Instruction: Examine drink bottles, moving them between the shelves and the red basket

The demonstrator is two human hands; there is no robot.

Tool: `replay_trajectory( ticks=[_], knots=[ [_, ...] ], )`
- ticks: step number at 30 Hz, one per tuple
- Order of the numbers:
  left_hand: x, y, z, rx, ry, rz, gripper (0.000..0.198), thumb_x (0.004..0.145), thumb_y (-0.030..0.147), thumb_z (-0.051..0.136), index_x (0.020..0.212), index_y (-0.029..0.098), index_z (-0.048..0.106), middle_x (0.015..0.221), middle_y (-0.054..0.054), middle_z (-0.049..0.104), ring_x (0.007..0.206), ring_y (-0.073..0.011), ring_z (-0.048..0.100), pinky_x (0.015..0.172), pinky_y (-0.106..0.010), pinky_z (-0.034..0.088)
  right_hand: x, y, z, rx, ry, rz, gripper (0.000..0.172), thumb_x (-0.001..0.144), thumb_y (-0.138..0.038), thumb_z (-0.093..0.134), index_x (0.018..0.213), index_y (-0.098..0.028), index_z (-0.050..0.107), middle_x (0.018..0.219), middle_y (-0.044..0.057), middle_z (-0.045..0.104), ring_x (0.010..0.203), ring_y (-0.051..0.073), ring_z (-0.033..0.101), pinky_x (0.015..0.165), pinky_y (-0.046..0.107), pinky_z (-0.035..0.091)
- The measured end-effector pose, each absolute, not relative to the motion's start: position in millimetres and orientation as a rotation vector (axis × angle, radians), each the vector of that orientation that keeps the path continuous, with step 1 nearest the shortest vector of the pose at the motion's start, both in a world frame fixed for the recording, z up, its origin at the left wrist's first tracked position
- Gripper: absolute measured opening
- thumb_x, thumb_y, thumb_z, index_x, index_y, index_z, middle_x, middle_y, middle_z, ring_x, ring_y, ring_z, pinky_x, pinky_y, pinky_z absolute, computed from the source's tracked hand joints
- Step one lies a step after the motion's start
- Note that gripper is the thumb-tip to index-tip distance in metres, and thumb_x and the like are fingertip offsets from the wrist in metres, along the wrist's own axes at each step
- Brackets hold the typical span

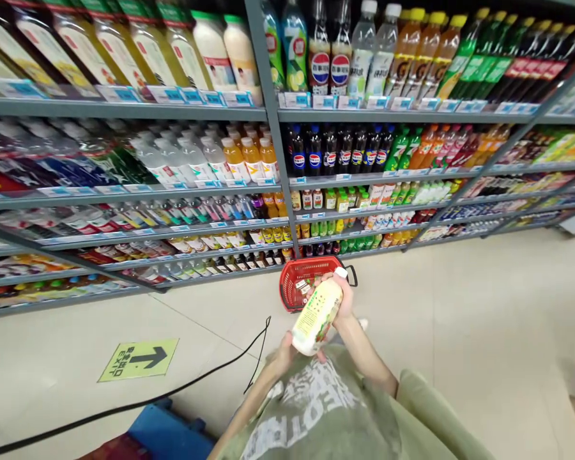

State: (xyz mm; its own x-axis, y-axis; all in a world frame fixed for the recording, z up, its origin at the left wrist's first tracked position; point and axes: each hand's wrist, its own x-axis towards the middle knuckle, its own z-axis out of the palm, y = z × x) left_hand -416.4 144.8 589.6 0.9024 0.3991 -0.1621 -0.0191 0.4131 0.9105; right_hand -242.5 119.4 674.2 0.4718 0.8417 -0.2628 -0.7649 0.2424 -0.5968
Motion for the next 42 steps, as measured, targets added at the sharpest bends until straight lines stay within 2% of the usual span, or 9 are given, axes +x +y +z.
replay_trajectory(
  ticks=[3, 10, 16, 20, 23, 27, 30, 34, 42],
  knots=[
    [-408, 143, 590, 0.949, 0.426, 0.225, 0.109, 0.082, 0.097, 0.030, 0.127, 0.006, 0.069, 0.096, -0.020, 0.080, 0.077, -0.0297, 0.076, 0.069, -0.040, 0.060, -238, 116, 661, -0.772, 0.005, 1.048, 0.029, 0.076, -0.049, 0.076, 0.076, -0.022, 0.062, 0.078, 0.001, 0.073, 0.069, 0.022, 0.071, 0.070, 0.036, 0.060],
    [-407, 140, 598, 0.992, 0.705, 0.390, 0.072, 0.083, 0.063, 0.075, 0.135, 0.018, 0.054, 0.137, -0.015, 0.066, 0.109, -0.0290, 0.071, 0.074, -0.032, 0.063, -241, 105, 638, -0.925, 0.170, 0.929, 0.026, 0.069, -0.039, 0.084, 0.076, -0.019, 0.067, 0.081, 0.003, 0.077, 0.066, 0.021, 0.073, 0.065, 0.033, 0.060],
    [-405, 130, 598, 1.089, 0.657, 0.347, 0.081, 0.075, 0.049, 0.088, 0.140, 0.019, 0.050, 0.139, -0.015, 0.062, 0.109, -0.0271, 0.069, 0.078, -0.034, 0.064, -241, 100, 639, -0.979, 0.136, 0.890, 0.027, 0.067, -0.035, 0.084, 0.079, -0.019, 0.067, 0.075, 0.003, 0.076, 0.067, 0.022, 0.074, 0.064, 0.032, 0.060],
    [-401, 129, 598, 1.207, 0.590, 0.388, 0.090, 0.068, 0.037, 0.093, 0.144, 0.017, 0.050, 0.145, -0.017, 0.061, 0.128, -0.0319, 0.064, 0.107, -0.043, 0.055, -236, 98, 641, -1.011, 0.105, 0.882, 0.034, 0.064, -0.033, 0.085, 0.091, -0.020, 0.067, 0.071, 0.002, 0.076, 0.064, 0.022, 0.073, 0.058, 0.030, 0.058],
    [-402, 128, 598, 1.312, 0.565, 0.373, 0.098, 0.063, 0.026, 0.094, 0.149, 0.017, 0.046, 0.151, -0.017, 0.058, 0.139, -0.0346, 0.057, 0.120, -0.048, 0.045, -231, 95, 640, -1.032, 0.111, 0.957, 0.029, 0.064, -0.033, 0.085, 0.083, -0.018, 0.069, 0.073, 0.004, 0.077, 0.064, 0.021, 0.073, 0.059, 0.030, 0.059],
    [-405, 124, 593, 1.397, 0.549, 0.340, 0.106, 0.063, 0.022, 0.094, 0.156, 0.020, 0.042, 0.159, -0.017, 0.051, 0.148, -0.0359, 0.049, 0.124, -0.048, 0.040, -228, 89, 635, -1.065, 0.116, 1.048, 0.023, 0.066, -0.034, 0.085, 0.075, -0.018, 0.071, 0.084, 0.006, 0.080, 0.066, 0.022, 0.074, 0.059, 0.031, 0.060],
    [-406, 120, 589, 1.415, 0.533, 0.323, 0.110, 0.064, 0.022, 0.094, 0.159, 0.021, 0.038, 0.163, -0.017, 0.047, 0.150, -0.0350, 0.047, 0.126, -0.048, 0.038, -228, 83, 631, -1.088, 0.135, 1.058, 0.032, 0.065, -0.035, 0.086, 0.090, -0.019, 0.074, 0.080, 0.004, 0.079, 0.067, 0.024, 0.075, 0.056, 0.031, 0.058],
    [-406, 114, 588, 1.437, 0.510, 0.306, 0.113, 0.063, 0.021, 0.095, 0.160, 0.022, 0.037, 0.164, -0.017, 0.047, 0.149, -0.0355, 0.048, 0.125, -0.049, 0.039, -229, 74, 629, -1.068, 0.183, 1.026, 0.043, 0.064, -0.035, 0.086, 0.101, -0.023, 0.067, 0.095, 0.004, 0.083, 0.069, 0.025, 0.076, 0.058, 0.034, 0.060],
    [-409, 105, 587, 1.426, 0.499, 0.285, 0.114, 0.064, 0.021, 0.095, 0.161, 0.020, 0.036, 0.164, -0.018, 0.046, 0.149, -0.0361, 0.047, 0.126, -0.051, 0.039, -230, 62, 623, -1.104, 0.185, 1.076, 0.027, 0.069, -0.036, 0.081, 0.085, -0.017, 0.072, 0.088, 0.006, 0.081, 0.070, 0.022, 0.076, 0.061, 0.031, 0.060]
  ],
)
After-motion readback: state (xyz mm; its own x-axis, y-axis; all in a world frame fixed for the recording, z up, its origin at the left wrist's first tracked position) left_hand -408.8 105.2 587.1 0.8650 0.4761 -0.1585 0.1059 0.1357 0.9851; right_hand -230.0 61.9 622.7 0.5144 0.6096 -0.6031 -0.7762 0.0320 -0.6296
